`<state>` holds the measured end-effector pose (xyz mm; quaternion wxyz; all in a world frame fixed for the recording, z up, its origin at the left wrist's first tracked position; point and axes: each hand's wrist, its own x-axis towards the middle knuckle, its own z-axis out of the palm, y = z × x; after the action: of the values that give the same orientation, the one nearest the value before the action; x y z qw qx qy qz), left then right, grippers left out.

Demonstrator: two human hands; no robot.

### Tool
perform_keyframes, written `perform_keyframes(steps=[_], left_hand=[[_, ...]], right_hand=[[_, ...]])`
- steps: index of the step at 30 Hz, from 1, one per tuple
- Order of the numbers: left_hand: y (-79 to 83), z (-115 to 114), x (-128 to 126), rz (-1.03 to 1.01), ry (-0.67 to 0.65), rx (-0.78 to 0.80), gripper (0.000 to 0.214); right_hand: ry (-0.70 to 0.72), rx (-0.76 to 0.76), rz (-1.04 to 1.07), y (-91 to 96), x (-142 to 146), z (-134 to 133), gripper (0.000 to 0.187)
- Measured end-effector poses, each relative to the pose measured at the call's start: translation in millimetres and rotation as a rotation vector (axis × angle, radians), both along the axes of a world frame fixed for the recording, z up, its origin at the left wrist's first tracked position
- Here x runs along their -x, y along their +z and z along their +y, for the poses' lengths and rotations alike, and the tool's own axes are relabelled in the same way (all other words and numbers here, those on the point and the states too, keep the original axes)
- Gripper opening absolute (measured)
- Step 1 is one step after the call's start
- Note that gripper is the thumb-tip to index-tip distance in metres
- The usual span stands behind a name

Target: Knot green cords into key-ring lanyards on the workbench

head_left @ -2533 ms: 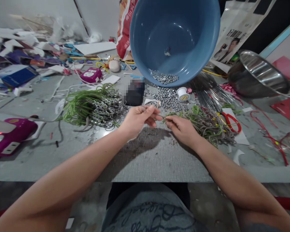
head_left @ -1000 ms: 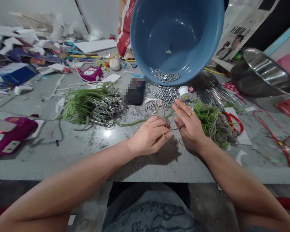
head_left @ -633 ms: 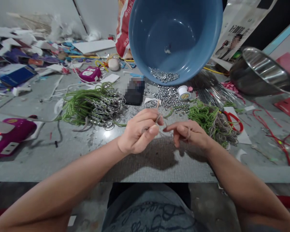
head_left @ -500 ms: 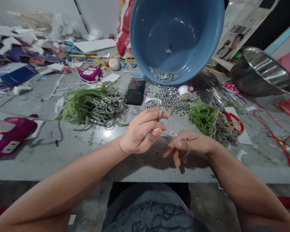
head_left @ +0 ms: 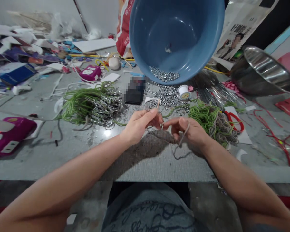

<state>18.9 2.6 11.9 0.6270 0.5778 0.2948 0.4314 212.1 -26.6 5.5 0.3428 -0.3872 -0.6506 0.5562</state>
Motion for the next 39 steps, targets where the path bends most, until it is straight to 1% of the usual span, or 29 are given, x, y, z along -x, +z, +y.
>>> perform_keyframes(steps=[1,3,6,9,12,15,18,20,22,24,26,28,31,32,33,34,36,38,39], left_hand=[[-1.6,0.1,-0.6,0.022,-0.014,0.022,0.034],[-3.8,-0.3,-1.9,0.044,-0.031,0.049,0.031],[-3.1,-2.1,-3.2,0.015,-0.070,0.080,0.035],[0.4,-3.4,-2.4,-0.028,-0.139,0.116,0.040],[2.2,-2.9,-1.0,-0.073,-0.187,0.128,0.040],[1.9,-2.1,-0.4,-0.075,-0.201,0.129,0.040],[2.5,-1.9,-0.2,-0.068,-0.204,0.120,0.040],[4.5,-1.5,0.4,-0.071,-0.200,0.124,0.039],[7.3,0.1,1.8,-0.055,-0.173,0.122,0.039],[10.2,3.2,4.1,-0.009,-0.114,0.083,0.038],[12.0,7.6,7.2,0.079,0.001,-0.003,0.036],[12.1,12.2,10.7,0.253,0.159,-0.154,0.030],[9.0,16.0,14.3,0.639,0.389,-0.484,0.012],[7.6,15.6,14.6,0.747,0.437,-0.594,0.007],[6.3,14.3,14.5,0.819,0.469,-0.697,0.008],[5.4,12.0,13.9,0.853,0.491,-0.787,0.013],[4.8,5.3,12.1,0.841,0.514,-0.934,0.023],[5.4,-2.4,10.0,0.784,0.537,-1.023,0.031],[5.5,-5.9,8.8,0.758,0.528,-1.060,0.034]], right_hand=[[-0.068,-0.066,-0.002,-1.4,0.0,1.4,0.049],[-0.156,-0.163,-0.026,-3.0,1.1,3.5,0.047],[-0.197,-0.196,-0.046,-3.8,4.7,4.4,0.047],[-0.182,-0.157,-0.030,-4.4,7.6,3.8,0.048],[-0.174,-0.080,-0.038,-4.2,8.6,3.6,0.050],[-0.167,0.014,-0.042,-3.2,9.9,3.9,0.053],[-0.119,0.137,-0.032,-3.0,12.1,4.1,0.057],[-0.087,0.205,-0.035,-3.3,12.9,3.9,0.056],[-0.067,0.205,-0.068,-2.8,12.6,3.5,0.049],[-0.051,0.133,-0.137,-1.1,11.2,3.3,0.044],[-0.062,0.022,-0.225,1.4,9.7,3.8,0.044],[-0.106,-0.103,-0.337,3.0,8.8,5.1,0.042],[-0.158,-0.286,-0.571,2.2,8.8,7.1,0.036],[-0.159,-0.339,-0.657,1.4,9.1,7.4,0.035],[-0.155,-0.387,-0.741,0.6,9.6,7.3,0.033],[-0.148,-0.434,-0.821,0.1,10.1,6.9,0.032],[-0.124,-0.509,-0.960,0.3,11.9,5.0,0.031],[-0.108,-0.553,-1.066,1.9,14.7,2.3,0.031],[-0.112,-0.559,-1.105,3.1,16.7,0.8,0.031]])
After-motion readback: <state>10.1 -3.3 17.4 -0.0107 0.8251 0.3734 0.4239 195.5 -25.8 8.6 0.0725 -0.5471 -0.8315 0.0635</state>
